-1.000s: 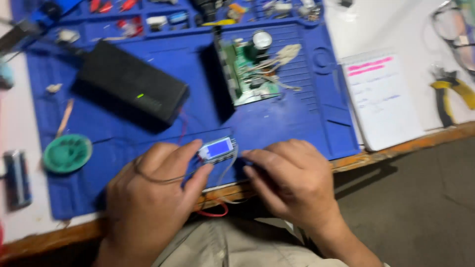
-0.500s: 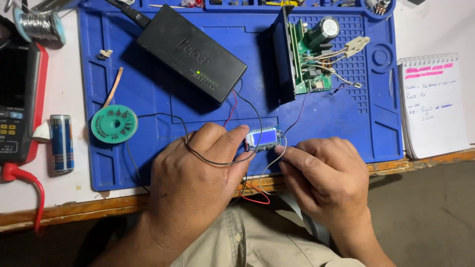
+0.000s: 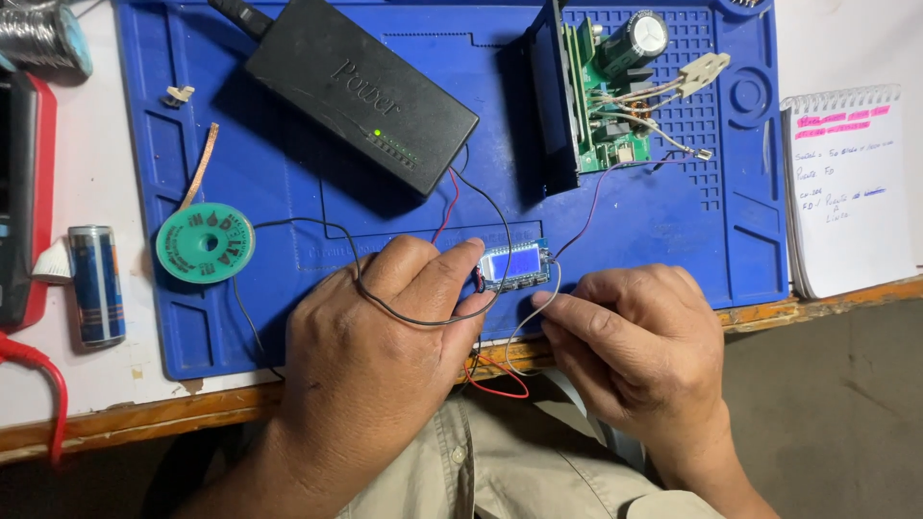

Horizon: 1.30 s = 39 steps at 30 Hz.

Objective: Connecting a power supply adapter to a power strip and then attaching wire connectors to an electronic circuit board on a repair bench.

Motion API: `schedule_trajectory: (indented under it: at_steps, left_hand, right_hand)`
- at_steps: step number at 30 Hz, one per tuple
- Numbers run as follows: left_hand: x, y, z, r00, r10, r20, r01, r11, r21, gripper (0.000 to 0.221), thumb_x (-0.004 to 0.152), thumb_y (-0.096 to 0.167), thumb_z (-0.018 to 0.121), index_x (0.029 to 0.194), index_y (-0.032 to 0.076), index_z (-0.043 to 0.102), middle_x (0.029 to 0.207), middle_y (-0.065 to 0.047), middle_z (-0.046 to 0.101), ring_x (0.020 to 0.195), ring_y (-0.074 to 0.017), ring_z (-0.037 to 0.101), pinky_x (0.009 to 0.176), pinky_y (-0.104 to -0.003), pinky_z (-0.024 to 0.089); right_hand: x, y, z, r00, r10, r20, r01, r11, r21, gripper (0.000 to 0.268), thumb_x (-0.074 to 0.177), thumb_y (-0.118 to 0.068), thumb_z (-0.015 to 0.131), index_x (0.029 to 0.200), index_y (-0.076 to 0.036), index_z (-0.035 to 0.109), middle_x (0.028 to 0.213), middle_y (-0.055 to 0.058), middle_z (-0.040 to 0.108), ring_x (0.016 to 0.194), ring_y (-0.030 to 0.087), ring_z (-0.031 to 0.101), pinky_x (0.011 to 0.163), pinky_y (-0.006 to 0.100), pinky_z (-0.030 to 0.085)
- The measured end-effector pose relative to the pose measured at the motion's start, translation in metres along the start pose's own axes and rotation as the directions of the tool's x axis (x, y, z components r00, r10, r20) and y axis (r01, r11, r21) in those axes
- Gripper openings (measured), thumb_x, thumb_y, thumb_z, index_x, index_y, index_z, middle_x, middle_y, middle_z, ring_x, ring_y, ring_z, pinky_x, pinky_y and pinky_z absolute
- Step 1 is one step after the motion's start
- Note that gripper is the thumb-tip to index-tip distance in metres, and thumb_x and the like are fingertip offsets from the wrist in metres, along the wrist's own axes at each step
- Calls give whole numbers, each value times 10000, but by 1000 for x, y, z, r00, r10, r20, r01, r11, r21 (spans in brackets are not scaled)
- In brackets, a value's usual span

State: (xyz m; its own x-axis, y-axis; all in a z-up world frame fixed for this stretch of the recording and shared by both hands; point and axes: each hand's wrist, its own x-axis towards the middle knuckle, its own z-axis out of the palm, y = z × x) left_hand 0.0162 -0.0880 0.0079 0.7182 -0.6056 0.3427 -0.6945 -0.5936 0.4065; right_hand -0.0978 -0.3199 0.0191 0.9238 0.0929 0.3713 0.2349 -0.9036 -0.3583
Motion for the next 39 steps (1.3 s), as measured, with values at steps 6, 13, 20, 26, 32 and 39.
schedule_trajectory:
  at_steps: [6,13,20,26,32,39]
  left_hand:
    - [-1,0,0,1000,12,-4,-12,999,36,410,964,333,988,1335,248,833,1031,20,679,795,-288,707,698,-495,593]
    - [-2,-1,0,1000,9,-1,-9,1000,0,426,975,320,996,1357,235,828,1041,13,682,795,-300,701,703,-509,586]
    - [-1,-1,0,1000,10,4,-10,1000,10,443,961,339,1013,1355,243,834,1038,19,681,799,-293,704,704,-506,589]
    - [-1,0,-1,1000,9,3,-9,1000,14,424,978,353,1007,1353,246,840,1042,15,678,803,-290,705,708,-502,590]
    - [0,0,-2,1000,15,1,-15,1000,21,430,981,409,1018,1333,241,837,1040,18,667,805,-286,693,721,-492,584]
    - [-1,-1,-1,1000,19,10,-19,1000,15,421,991,400,1001,1348,248,836,1046,27,669,808,-274,696,716,-491,581]
  right_hand:
    - [-2,-5,2,999,9,38,-8,1000,-26,225,1149,-224,812,1369,-212,859,1086,36,731,867,260,638,807,465,450]
    - [-2,-3,4,1000,14,25,-13,999,-36,259,1159,-167,826,1417,-185,844,1081,39,742,857,272,629,792,474,443]
    - [-2,-1,8,1000,0,6,0,999,-54,218,1160,-192,808,1370,-203,866,1053,36,723,816,287,616,757,479,425]
    - [-3,0,7,1000,-6,16,6,999,-44,229,1160,-199,820,1387,-204,857,1075,44,730,859,288,647,778,480,446]
    - [-4,1,5,996,-23,87,31,996,-87,313,1170,-240,836,1478,-296,826,1100,22,698,892,288,617,796,498,440]
    - [-3,0,4,994,-21,104,29,996,-80,311,1164,-260,835,1473,-288,822,1108,35,683,901,281,630,812,492,450]
